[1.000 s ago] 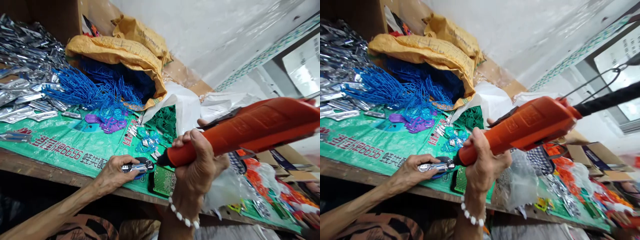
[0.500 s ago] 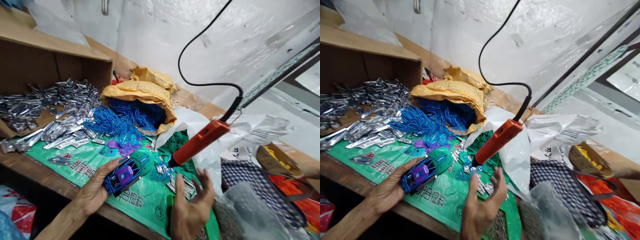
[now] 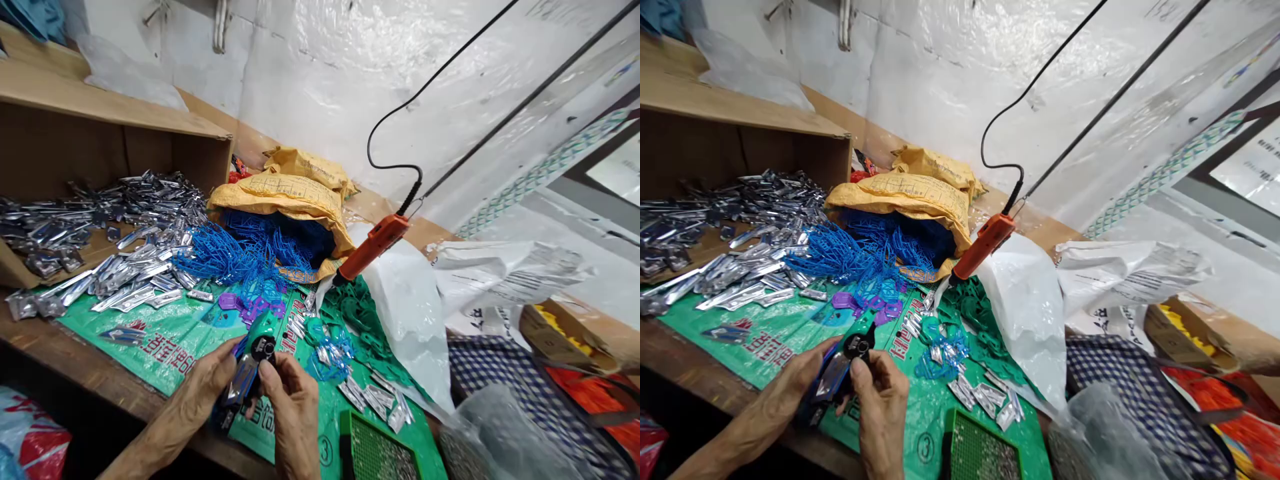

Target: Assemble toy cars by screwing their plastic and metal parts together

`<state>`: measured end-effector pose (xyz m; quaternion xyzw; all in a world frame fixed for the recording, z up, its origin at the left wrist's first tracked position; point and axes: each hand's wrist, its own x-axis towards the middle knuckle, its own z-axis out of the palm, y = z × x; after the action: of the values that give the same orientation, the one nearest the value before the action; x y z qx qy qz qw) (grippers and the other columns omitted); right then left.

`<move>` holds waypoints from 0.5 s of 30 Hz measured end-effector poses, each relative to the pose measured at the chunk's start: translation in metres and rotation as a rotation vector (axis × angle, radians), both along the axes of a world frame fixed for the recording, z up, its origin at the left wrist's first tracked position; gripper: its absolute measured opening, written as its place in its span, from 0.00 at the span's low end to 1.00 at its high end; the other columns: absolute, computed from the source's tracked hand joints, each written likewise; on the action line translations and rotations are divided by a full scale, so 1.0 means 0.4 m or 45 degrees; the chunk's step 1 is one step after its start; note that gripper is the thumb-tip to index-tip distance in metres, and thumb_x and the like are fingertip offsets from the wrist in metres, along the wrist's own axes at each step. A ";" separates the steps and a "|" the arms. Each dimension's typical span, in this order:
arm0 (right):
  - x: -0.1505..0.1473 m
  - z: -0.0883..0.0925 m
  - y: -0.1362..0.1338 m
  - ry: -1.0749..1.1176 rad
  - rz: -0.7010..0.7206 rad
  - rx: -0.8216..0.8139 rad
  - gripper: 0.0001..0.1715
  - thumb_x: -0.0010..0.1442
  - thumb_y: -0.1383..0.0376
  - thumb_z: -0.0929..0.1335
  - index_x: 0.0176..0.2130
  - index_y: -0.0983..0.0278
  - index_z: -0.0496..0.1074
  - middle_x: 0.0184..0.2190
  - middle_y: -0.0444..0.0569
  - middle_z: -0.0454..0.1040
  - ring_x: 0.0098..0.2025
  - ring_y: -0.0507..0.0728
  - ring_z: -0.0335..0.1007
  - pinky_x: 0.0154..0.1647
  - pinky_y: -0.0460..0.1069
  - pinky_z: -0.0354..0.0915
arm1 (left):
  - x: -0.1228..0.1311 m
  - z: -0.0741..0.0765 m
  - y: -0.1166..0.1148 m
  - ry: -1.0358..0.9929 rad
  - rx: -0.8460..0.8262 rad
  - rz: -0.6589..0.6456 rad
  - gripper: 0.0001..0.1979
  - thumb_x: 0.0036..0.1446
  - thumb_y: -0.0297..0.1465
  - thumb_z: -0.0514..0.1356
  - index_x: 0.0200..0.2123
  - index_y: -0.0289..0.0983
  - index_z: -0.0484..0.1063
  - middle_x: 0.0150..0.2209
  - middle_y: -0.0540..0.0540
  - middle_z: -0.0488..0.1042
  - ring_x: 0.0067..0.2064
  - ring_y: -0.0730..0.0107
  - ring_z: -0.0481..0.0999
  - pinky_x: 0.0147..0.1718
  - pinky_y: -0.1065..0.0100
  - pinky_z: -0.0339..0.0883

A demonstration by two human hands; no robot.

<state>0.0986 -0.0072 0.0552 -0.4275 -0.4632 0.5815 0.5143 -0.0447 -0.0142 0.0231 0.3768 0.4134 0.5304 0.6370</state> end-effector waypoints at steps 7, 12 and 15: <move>-0.031 0.025 0.031 -0.096 0.100 0.086 0.19 0.57 0.47 0.74 0.31 0.60 0.81 0.24 0.44 0.76 0.16 0.50 0.64 0.17 0.46 0.64 | -0.019 0.041 0.007 0.197 -0.041 0.301 0.35 0.48 0.50 0.72 0.56 0.40 0.76 0.37 0.48 0.82 0.39 0.60 0.80 0.37 0.69 0.74; -0.063 0.028 0.083 -0.056 0.319 0.080 0.20 0.55 0.47 0.75 0.33 0.62 0.80 0.19 0.42 0.73 0.14 0.50 0.64 0.17 0.46 0.64 | -0.019 0.052 -0.001 -0.147 -0.097 0.292 0.28 0.53 0.53 0.69 0.48 0.39 0.78 0.25 0.51 0.76 0.24 0.69 0.74 0.27 0.70 0.71; -0.070 0.029 0.095 -0.087 0.314 0.048 0.24 0.54 0.45 0.75 0.31 0.63 0.77 0.15 0.41 0.70 0.13 0.51 0.62 0.15 0.46 0.62 | -0.023 0.044 0.006 -0.143 -0.067 0.369 0.26 0.54 0.54 0.67 0.41 0.37 0.79 0.22 0.51 0.74 0.25 0.67 0.75 0.27 0.69 0.73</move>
<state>0.0705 0.0308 0.0669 -0.3771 -0.5404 0.6168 0.4306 -0.0540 -0.0119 0.0407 0.2661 0.4410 0.6259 0.5856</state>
